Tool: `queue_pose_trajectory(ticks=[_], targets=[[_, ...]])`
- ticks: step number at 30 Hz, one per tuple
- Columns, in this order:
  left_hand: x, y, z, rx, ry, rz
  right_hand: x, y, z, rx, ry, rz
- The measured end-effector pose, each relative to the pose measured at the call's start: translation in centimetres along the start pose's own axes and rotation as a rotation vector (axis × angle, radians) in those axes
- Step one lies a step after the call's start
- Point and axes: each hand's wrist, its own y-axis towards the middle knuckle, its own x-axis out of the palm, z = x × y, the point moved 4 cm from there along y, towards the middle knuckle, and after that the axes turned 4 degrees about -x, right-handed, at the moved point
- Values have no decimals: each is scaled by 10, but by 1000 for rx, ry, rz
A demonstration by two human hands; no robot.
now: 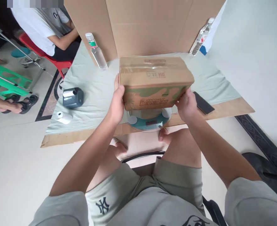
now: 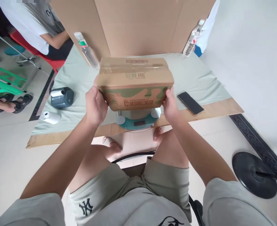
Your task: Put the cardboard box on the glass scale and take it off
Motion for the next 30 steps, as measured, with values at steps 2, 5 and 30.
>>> queue_pose_trajectory(ticks=[2,5,30], targets=[[1,-17,-2,-28,-2,-12,-1,-14,5,15,-12,-39],[-3,-35,-10,-74,5,5,-2,-29,11,34,-1,-52],[-73,15,-44,-21,78,154,-10,25,13,-161,187,79]])
